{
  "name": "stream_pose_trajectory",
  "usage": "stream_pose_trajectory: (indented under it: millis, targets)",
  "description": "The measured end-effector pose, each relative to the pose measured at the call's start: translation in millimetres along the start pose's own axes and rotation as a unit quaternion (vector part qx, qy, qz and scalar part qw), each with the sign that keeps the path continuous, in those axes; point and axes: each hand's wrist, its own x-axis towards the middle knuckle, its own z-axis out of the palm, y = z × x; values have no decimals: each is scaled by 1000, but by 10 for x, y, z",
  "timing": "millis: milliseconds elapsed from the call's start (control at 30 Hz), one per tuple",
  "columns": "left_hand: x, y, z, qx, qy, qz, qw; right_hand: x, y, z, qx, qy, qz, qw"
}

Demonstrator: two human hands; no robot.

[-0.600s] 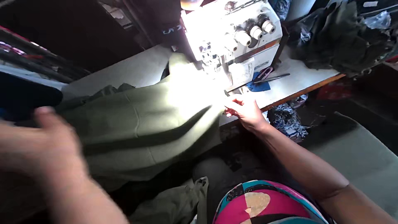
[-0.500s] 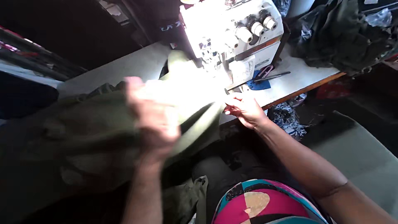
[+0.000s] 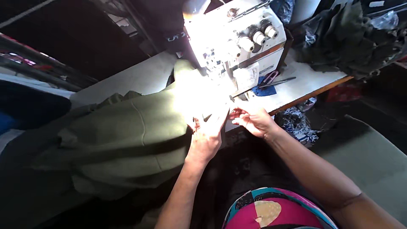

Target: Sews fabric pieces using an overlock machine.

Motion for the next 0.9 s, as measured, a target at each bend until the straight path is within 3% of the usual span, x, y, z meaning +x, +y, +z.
stream_pose_trajectory:
  millis: [133,233,400,567,667,767,833,900]
  targets:
    - [6,-3,18,-20,5,-1,1000,60,63,17,-99,30,-63,993]
    - [0,33,53,-45,5,0,999,66,65,27,-90,30,-91,991]
    - [62,95,171,18,-24,-49,998,-24,12,9,-88,4,-177,980]
    - [129,-155,217,30,124,-11,992,94,120,-111,-195,-7,-286,938]
    - [215,-131,60,38,91,-40,994,203,23,-57,-324,33,-338,883]
    - [522,-205,-214,59,-48,-91,993,302,-158,86,-505,76,-383,770]
    - [694,-336,-281,59,-79,-97,990,293,-235,174,-594,81,-404,691]
    - [893,-483,-308,56,-93,-102,989,269,-264,211,-649,68,-412,636]
